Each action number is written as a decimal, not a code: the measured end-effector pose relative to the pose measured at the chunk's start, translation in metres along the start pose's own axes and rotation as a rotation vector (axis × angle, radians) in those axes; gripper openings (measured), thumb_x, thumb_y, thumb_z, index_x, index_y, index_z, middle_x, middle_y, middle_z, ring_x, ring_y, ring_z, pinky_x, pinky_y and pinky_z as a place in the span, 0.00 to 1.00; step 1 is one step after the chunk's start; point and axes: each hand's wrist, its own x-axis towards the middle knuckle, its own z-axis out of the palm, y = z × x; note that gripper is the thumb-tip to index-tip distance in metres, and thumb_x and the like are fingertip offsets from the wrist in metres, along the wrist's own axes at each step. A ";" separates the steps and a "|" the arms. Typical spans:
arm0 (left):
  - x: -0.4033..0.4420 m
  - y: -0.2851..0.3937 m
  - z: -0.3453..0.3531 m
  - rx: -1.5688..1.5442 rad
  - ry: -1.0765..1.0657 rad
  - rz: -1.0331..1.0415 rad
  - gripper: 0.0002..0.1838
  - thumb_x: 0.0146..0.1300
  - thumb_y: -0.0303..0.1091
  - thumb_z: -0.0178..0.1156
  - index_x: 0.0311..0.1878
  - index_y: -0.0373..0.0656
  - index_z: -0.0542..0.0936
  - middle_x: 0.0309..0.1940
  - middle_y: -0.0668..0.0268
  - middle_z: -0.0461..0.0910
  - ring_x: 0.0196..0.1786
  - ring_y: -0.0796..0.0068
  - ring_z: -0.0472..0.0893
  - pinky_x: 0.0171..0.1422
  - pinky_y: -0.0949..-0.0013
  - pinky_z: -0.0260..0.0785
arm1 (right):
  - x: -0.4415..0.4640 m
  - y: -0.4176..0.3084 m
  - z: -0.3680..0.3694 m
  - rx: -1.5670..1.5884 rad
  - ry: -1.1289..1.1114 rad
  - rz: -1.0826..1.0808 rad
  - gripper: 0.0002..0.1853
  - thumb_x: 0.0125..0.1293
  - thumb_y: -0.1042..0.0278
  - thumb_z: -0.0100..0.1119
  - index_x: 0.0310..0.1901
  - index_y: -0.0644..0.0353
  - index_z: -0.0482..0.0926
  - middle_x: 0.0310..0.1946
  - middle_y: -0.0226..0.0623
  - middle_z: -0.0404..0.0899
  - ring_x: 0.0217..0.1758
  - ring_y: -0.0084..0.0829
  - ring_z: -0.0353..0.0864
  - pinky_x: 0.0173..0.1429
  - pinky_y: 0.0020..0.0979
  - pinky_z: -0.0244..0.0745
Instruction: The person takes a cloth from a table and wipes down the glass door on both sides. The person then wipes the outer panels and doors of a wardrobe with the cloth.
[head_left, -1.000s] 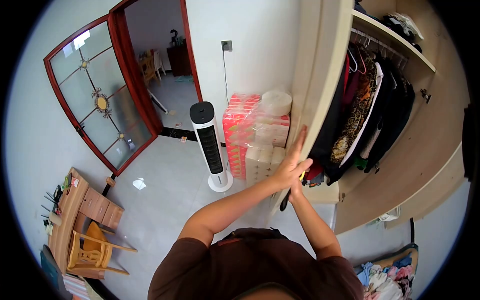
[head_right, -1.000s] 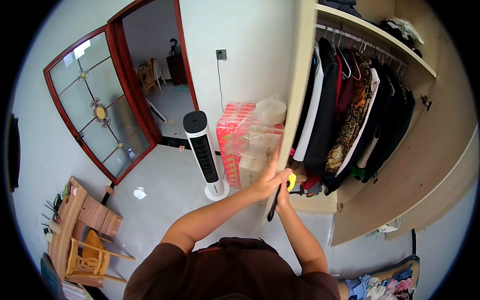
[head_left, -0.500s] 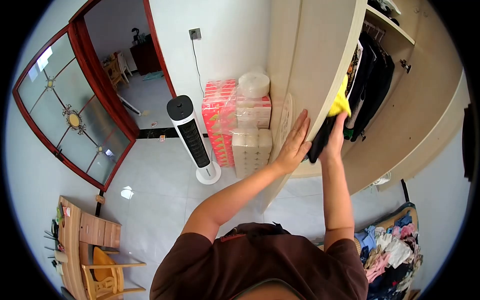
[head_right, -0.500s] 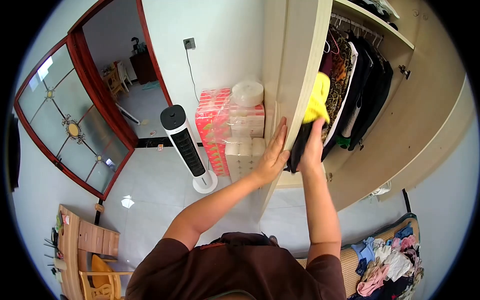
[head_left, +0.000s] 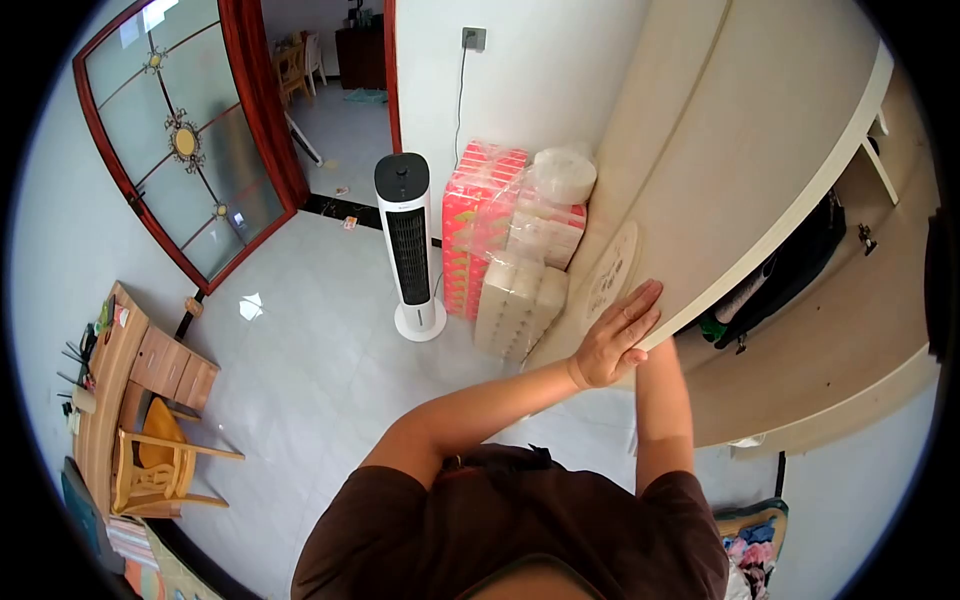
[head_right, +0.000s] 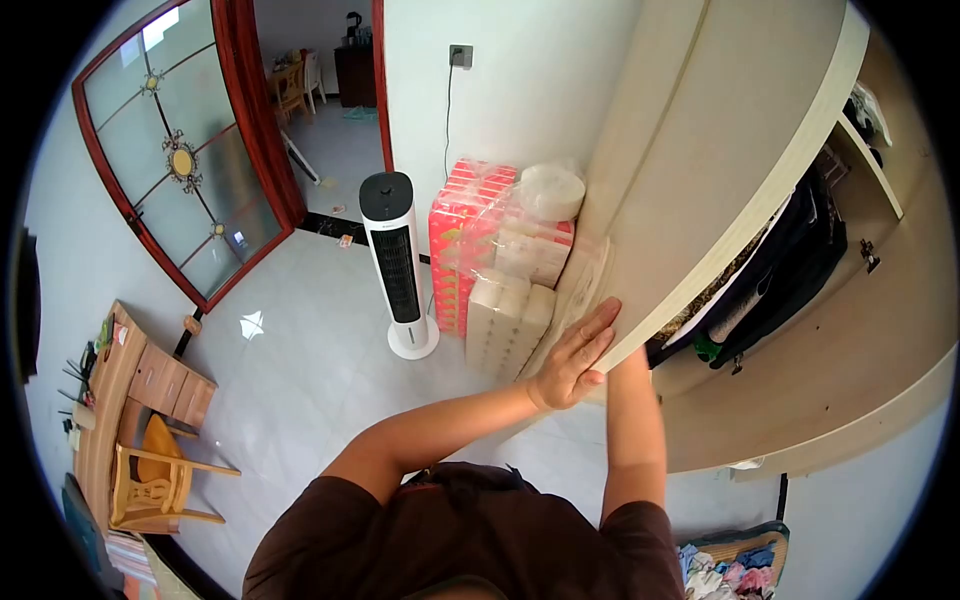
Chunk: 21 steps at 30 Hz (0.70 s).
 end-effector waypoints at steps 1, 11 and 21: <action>0.000 0.001 0.001 -0.001 -0.005 0.003 0.31 0.76 0.49 0.43 0.75 0.41 0.60 0.74 0.43 0.56 0.75 0.40 0.59 0.76 0.50 0.54 | -0.016 0.022 -0.005 0.012 -0.007 0.046 0.30 0.72 0.42 0.48 0.63 0.60 0.69 0.54 0.36 0.77 0.55 0.33 0.76 0.60 0.34 0.72; -0.006 0.001 0.006 0.001 0.006 -0.027 0.29 0.75 0.49 0.45 0.74 0.45 0.63 0.75 0.49 0.57 0.75 0.44 0.59 0.74 0.50 0.57 | -0.174 0.131 -0.042 0.162 -0.131 0.470 0.24 0.72 0.47 0.51 0.59 0.57 0.71 0.51 0.34 0.77 0.53 0.32 0.76 0.57 0.35 0.73; -0.010 0.011 -0.012 0.019 -0.018 -0.131 0.28 0.74 0.46 0.49 0.73 0.47 0.65 0.75 0.55 0.58 0.75 0.48 0.60 0.73 0.53 0.58 | -0.235 -0.042 0.039 0.196 0.019 0.153 0.36 0.72 0.37 0.46 0.71 0.56 0.61 0.67 0.36 0.66 0.68 0.34 0.68 0.70 0.38 0.65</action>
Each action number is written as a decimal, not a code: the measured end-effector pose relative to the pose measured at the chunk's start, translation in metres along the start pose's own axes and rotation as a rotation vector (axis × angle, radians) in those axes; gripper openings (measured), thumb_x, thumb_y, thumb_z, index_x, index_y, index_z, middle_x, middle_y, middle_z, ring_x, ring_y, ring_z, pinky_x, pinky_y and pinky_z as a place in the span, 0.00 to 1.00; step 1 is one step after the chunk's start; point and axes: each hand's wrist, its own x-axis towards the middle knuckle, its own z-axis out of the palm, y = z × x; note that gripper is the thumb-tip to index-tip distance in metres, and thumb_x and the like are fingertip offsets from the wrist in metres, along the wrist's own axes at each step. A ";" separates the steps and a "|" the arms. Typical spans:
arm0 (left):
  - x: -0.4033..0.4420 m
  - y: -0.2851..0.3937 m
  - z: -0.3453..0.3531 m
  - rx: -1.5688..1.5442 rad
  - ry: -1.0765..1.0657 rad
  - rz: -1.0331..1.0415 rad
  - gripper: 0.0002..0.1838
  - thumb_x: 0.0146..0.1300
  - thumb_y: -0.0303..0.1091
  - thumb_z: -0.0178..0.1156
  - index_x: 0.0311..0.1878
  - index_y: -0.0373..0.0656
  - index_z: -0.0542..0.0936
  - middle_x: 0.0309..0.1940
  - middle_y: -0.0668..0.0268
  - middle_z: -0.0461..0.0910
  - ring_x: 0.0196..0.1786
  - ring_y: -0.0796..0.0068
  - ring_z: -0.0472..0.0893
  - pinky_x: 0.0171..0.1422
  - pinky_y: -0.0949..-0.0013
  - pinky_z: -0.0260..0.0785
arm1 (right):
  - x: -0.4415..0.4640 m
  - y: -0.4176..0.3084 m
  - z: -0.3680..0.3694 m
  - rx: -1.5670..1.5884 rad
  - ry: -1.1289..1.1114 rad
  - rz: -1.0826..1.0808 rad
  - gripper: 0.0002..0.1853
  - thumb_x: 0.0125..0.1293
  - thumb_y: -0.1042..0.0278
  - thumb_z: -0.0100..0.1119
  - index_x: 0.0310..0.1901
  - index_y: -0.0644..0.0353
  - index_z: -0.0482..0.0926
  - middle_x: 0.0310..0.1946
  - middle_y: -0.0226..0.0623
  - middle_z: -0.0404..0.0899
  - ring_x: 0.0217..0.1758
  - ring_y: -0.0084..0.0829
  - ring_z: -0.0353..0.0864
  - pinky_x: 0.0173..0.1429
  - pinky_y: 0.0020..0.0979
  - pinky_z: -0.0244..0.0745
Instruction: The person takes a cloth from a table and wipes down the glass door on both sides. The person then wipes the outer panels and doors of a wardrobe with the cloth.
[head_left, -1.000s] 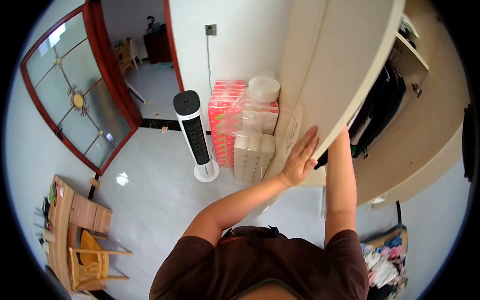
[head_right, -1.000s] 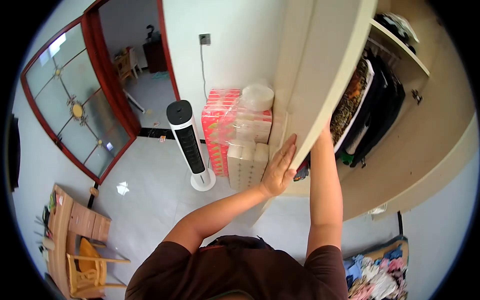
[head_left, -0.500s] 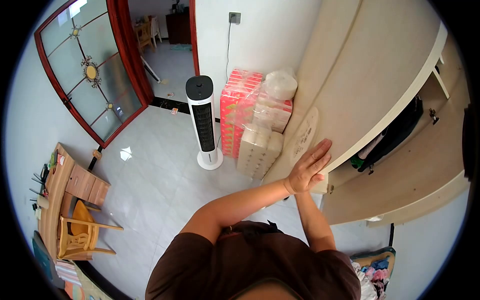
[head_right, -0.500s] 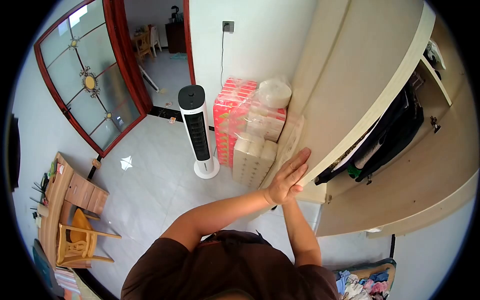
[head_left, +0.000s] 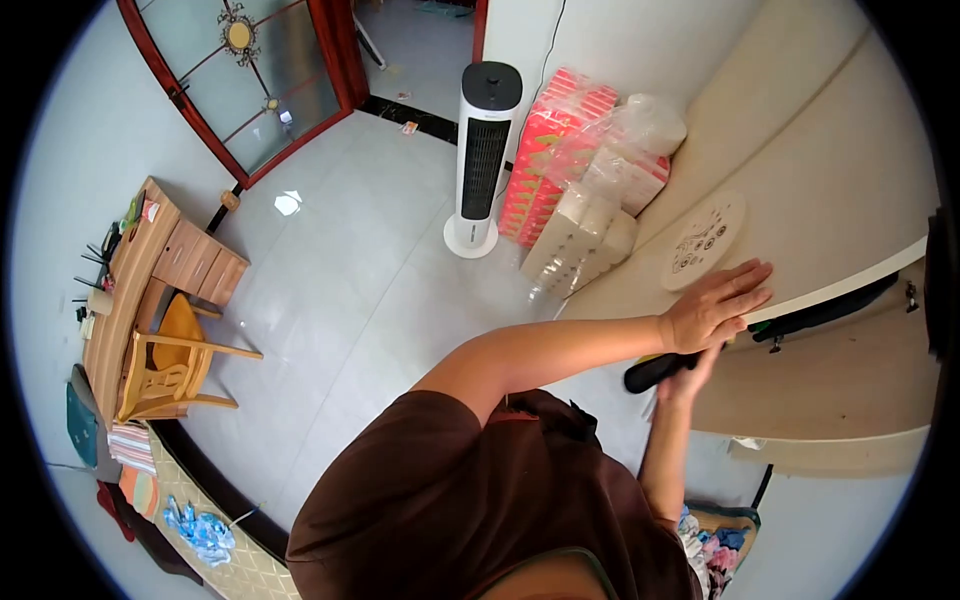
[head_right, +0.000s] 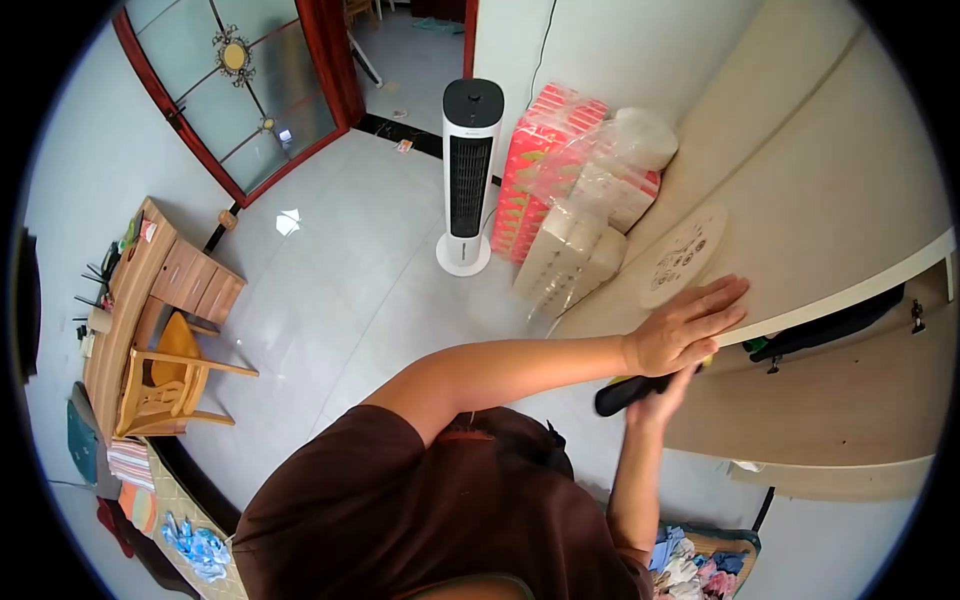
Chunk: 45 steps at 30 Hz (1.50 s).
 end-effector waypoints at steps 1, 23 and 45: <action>-0.001 0.004 -0.002 -0.008 -0.015 -0.029 0.28 0.74 0.46 0.49 0.73 0.48 0.64 0.75 0.56 0.57 0.75 0.49 0.60 0.74 0.53 0.57 | -0.004 -0.016 0.012 0.001 0.010 -0.052 0.39 0.73 0.35 0.43 0.73 0.57 0.57 0.71 0.37 0.62 0.72 0.35 0.63 0.73 0.38 0.62; -0.051 -0.005 -0.048 -0.722 -0.221 -0.763 0.37 0.77 0.59 0.30 0.66 0.35 0.73 0.70 0.56 0.67 0.75 0.63 0.61 0.78 0.62 0.49 | 0.010 0.071 0.004 -0.748 0.204 -0.973 0.44 0.67 0.83 0.54 0.77 0.61 0.38 0.75 0.53 0.49 0.77 0.46 0.51 0.76 0.44 0.53; -0.078 -0.009 -0.100 -1.004 -0.050 -1.259 0.34 0.74 0.63 0.40 0.74 0.51 0.62 0.58 0.66 0.78 0.54 0.74 0.79 0.61 0.64 0.69 | -0.031 0.008 0.063 -1.710 0.153 -1.221 0.34 0.51 0.75 0.57 0.64 0.44 0.76 0.52 0.39 0.76 0.64 0.41 0.69 0.73 0.49 0.49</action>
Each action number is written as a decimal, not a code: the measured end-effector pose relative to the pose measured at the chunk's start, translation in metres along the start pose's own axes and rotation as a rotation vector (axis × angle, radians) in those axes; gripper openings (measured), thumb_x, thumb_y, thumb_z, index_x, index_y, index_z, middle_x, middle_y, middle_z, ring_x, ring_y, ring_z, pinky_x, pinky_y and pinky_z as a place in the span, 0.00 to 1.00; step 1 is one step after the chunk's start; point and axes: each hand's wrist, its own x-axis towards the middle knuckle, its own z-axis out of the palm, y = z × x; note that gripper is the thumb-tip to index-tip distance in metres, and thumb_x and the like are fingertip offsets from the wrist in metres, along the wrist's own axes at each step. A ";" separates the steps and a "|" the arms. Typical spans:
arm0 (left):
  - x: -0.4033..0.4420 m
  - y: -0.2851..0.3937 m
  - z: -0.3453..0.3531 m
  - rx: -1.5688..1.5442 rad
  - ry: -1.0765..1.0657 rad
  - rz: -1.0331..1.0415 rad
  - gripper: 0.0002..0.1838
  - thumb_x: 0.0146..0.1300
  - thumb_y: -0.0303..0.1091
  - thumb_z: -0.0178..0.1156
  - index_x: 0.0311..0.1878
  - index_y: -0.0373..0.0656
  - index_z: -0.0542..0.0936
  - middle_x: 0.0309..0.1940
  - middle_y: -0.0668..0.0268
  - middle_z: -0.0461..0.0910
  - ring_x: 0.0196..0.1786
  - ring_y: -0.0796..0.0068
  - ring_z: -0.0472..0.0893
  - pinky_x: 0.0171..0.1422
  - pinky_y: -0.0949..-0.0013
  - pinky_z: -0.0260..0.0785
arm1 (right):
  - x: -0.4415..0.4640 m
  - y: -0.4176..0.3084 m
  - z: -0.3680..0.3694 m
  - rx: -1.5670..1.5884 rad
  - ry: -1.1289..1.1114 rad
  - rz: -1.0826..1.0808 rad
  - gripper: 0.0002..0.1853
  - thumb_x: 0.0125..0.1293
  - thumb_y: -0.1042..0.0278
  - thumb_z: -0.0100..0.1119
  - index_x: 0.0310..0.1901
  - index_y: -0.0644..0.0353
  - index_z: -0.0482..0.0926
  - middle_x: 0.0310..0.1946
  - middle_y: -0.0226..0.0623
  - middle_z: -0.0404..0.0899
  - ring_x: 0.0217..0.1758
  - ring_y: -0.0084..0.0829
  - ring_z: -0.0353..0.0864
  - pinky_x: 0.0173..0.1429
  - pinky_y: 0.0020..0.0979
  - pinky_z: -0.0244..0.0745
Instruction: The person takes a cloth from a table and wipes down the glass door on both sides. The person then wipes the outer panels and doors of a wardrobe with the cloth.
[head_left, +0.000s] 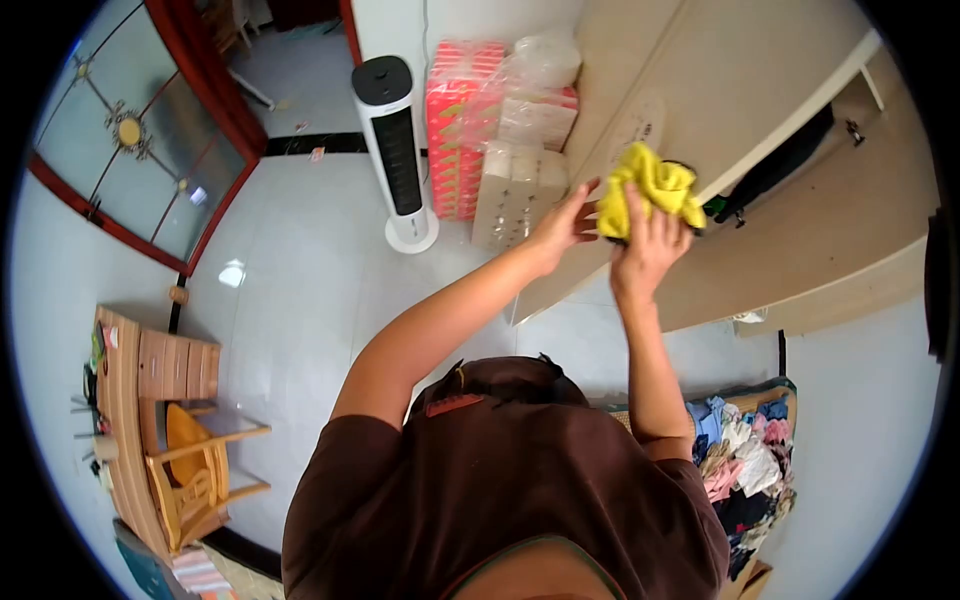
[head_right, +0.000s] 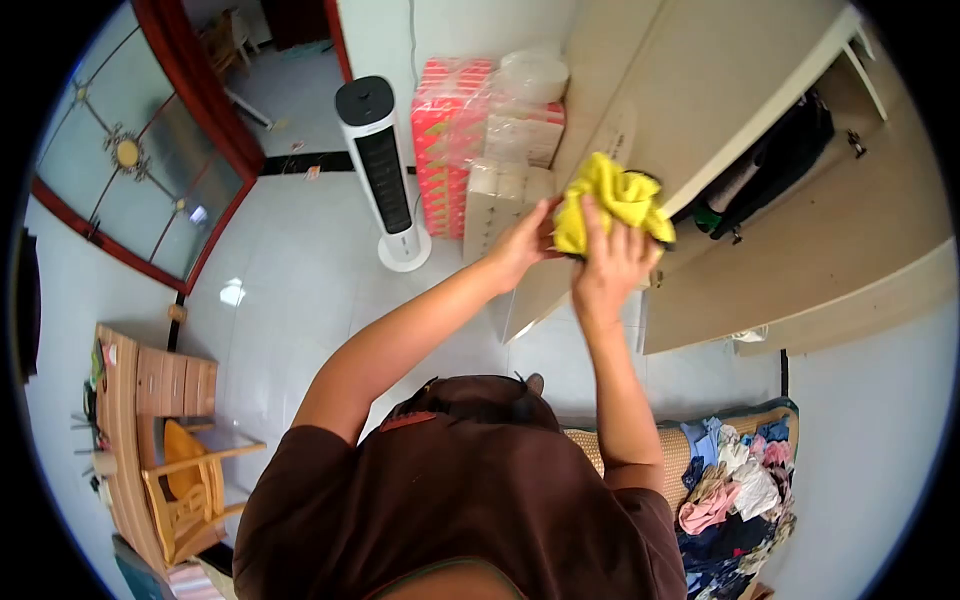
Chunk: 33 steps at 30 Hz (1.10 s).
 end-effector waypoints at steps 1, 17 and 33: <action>-0.005 -0.001 0.000 -0.044 0.013 -0.021 0.34 0.74 0.62 0.40 0.73 0.50 0.63 0.58 0.67 0.78 0.55 0.73 0.79 0.63 0.64 0.69 | -0.009 -0.006 -0.001 0.045 -0.074 0.044 0.34 0.50 0.75 0.57 0.64 0.45 0.75 0.51 0.40 0.76 0.62 0.41 0.70 0.72 0.48 0.49; 0.002 0.022 0.034 -0.374 0.193 0.167 0.35 0.72 0.63 0.44 0.70 0.47 0.65 0.65 0.64 0.71 0.66 0.67 0.71 0.70 0.60 0.64 | 0.086 0.029 -0.068 0.309 0.434 -0.079 0.31 0.61 0.71 0.63 0.67 0.65 0.67 0.70 0.52 0.61 0.75 0.51 0.56 0.76 0.47 0.52; 0.054 -0.138 0.059 0.777 0.083 0.660 0.33 0.72 0.41 0.51 0.75 0.39 0.55 0.75 0.48 0.51 0.78 0.46 0.50 0.79 0.54 0.44 | 0.165 0.088 -0.052 0.597 0.607 0.371 0.17 0.72 0.60 0.59 0.51 0.67 0.74 0.43 0.35 0.79 0.46 0.27 0.76 0.54 0.28 0.71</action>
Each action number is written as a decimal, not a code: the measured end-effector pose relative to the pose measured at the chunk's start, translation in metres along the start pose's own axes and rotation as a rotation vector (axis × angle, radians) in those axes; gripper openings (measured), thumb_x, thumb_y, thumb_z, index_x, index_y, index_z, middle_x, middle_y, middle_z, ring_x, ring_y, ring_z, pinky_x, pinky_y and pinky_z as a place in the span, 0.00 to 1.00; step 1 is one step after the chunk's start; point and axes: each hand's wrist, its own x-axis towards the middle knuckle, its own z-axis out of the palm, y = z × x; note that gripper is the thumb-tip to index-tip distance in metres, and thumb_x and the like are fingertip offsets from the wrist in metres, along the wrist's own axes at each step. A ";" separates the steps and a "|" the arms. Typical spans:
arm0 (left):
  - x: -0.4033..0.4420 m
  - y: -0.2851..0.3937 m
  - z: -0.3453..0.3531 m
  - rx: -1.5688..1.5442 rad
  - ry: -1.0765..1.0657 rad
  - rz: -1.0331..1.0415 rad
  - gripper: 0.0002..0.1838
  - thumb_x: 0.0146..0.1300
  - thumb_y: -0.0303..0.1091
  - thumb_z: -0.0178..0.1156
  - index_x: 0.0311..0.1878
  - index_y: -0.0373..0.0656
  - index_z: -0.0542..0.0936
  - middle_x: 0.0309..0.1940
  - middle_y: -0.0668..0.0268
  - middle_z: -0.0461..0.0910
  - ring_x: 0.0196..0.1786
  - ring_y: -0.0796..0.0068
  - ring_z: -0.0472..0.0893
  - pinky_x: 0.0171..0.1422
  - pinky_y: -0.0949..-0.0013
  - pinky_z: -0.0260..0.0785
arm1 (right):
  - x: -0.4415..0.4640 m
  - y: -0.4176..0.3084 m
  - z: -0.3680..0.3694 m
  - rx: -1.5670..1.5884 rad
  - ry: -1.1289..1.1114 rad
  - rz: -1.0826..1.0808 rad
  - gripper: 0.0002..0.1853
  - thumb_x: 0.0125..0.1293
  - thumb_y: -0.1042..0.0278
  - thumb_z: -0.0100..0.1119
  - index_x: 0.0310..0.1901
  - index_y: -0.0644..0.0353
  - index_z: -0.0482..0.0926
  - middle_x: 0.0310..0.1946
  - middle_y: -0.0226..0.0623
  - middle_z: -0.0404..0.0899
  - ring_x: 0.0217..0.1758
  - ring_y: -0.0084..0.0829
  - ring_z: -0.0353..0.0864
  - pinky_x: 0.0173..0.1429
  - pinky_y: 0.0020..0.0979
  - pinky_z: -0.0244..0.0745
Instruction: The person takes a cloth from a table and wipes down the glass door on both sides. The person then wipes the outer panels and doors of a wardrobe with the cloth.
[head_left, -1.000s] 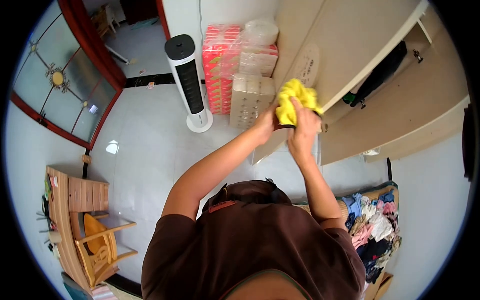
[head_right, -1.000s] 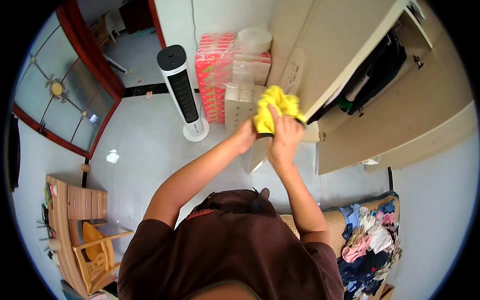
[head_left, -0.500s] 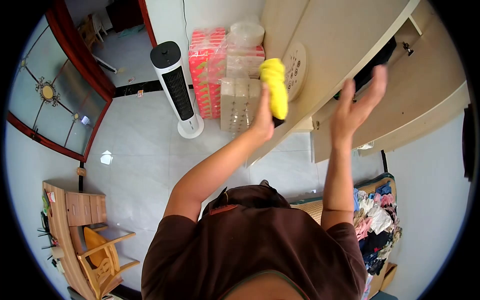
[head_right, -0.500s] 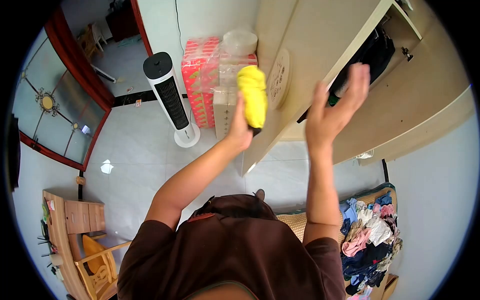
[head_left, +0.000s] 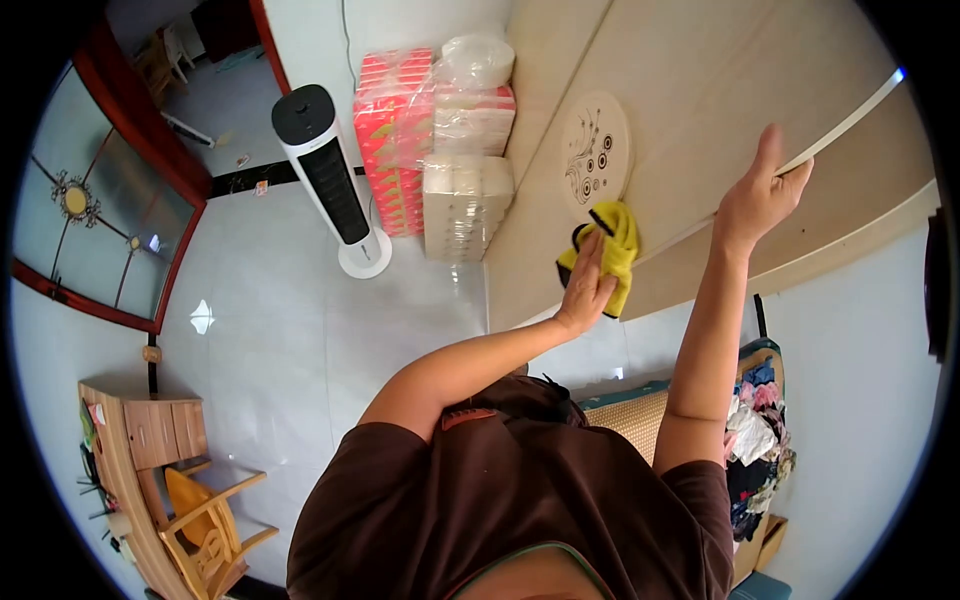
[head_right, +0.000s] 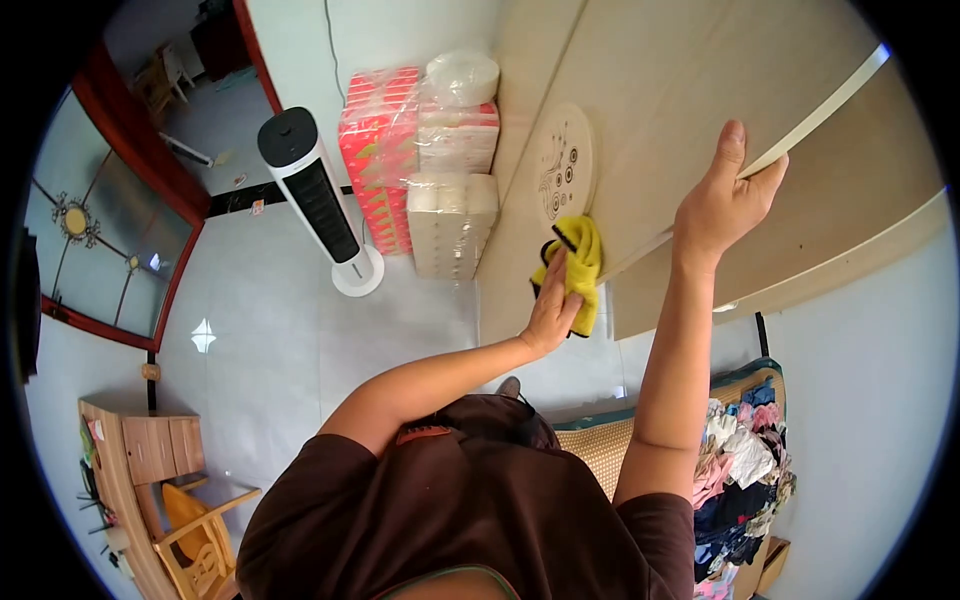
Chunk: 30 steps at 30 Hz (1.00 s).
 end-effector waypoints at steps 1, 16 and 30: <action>-0.004 -0.007 0.007 -0.031 0.042 -0.047 0.30 0.74 0.39 0.48 0.74 0.39 0.57 0.76 0.49 0.51 0.78 0.48 0.49 0.80 0.56 0.43 | 0.003 0.004 -0.004 0.006 0.007 0.008 0.18 0.72 0.60 0.58 0.51 0.67 0.74 0.43 0.35 0.79 0.46 0.27 0.76 0.54 0.28 0.71; 0.047 -0.113 0.075 -0.917 0.298 -1.215 0.22 0.77 0.50 0.42 0.65 0.50 0.69 0.55 0.66 0.77 0.55 0.68 0.77 0.60 0.60 0.71 | 0.064 0.113 -0.074 -0.062 -0.020 0.051 0.16 0.73 0.57 0.56 0.48 0.64 0.74 0.34 0.24 0.73 0.37 0.18 0.69 0.44 0.21 0.67; 0.298 -0.043 0.017 0.042 0.281 0.226 0.19 0.72 0.36 0.49 0.62 0.43 0.76 0.66 0.58 0.71 0.70 0.54 0.68 0.71 0.60 0.60 | 0.099 0.187 -0.089 -0.002 -0.016 0.068 0.19 0.74 0.54 0.54 0.53 0.62 0.75 0.42 0.27 0.76 0.45 0.21 0.73 0.49 0.25 0.70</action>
